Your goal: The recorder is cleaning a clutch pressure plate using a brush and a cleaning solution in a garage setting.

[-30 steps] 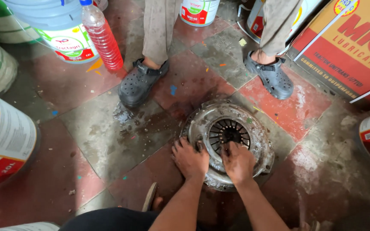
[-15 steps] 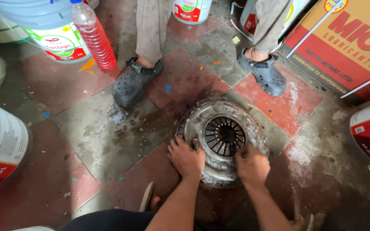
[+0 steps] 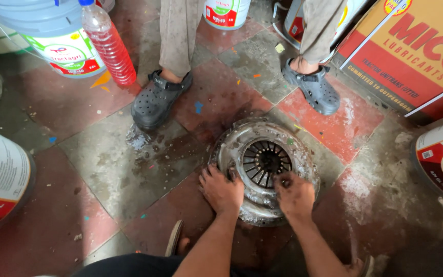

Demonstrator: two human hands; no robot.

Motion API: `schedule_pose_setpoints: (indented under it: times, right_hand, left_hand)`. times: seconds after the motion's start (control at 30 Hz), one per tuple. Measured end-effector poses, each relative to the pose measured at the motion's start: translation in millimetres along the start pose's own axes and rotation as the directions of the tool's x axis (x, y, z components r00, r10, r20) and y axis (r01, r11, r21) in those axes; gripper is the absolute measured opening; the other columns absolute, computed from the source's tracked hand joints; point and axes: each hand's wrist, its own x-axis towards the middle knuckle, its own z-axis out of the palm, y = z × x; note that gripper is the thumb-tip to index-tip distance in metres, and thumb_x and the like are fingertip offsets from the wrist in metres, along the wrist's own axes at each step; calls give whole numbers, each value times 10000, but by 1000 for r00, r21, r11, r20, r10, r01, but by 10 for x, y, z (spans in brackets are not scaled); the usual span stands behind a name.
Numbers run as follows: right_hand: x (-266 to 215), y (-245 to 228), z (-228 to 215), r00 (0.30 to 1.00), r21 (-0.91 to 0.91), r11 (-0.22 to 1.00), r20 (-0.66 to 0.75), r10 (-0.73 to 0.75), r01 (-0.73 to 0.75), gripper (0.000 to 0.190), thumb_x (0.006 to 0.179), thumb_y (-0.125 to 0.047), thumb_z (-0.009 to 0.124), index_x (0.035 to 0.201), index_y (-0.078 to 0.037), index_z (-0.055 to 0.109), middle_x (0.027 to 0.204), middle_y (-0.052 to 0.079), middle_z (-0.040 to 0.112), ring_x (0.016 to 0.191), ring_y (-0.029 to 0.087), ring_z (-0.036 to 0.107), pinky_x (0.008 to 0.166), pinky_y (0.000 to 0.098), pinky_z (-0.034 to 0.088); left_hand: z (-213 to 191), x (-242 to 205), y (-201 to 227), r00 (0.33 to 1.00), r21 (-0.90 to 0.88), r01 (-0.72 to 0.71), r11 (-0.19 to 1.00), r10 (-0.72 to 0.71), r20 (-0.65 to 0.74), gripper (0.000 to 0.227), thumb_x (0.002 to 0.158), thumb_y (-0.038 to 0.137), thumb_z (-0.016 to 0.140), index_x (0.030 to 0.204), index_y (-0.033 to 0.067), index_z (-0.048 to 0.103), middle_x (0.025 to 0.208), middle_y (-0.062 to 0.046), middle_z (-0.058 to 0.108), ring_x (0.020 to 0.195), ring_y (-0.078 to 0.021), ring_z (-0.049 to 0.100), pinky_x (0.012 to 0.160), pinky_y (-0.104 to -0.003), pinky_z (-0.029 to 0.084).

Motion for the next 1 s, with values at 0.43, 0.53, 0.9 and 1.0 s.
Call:
schedule_pose_setpoints:
  times: [0.43,0.53,0.9,1.0]
  right_hand:
    - [209,570,38,905,220,967,-374,204,-127,193,853,-232,808,962,-74,786,819,147,758,724,254,747,714,384,566]
    - [162,658,190,818,391,920,-537,205,26,252,953,-235,757,929,9,698,813,147,751,706,300,690,701,410,563]
    - [-46,432,521,725,123,985,-689,-4,123,192,924,-196,743,920,-24,658,946,175,667,970,397,569,868,496,458]
    - [-50,389,511,748,149,982,-664,13,116,181,932,-190,727,945,-25,655,965,166,660,1002,386,558,876,491,455]
  left_hand:
    - [18,-5,-10,1000,24,-12,1000,11,20,660,872,376,693,1349,-36,498,1393,-245,523,1358,-426,460,1153,-552,352]
    - [-3,0,24,1000,-59,-18,998,18,12,642,834,359,694,1328,-5,505,1376,-214,545,1343,-394,493,1162,-511,385]
    - [722,1073,-237,857,-329,-486,810,515,0,583,799,150,591,1371,42,577,1286,-262,662,1228,-450,597,1074,-504,473]
    - [730,1326,-68,853,-154,-479,864,500,150,577,789,189,674,1355,97,610,1301,-227,649,1238,-434,570,1052,-542,397]
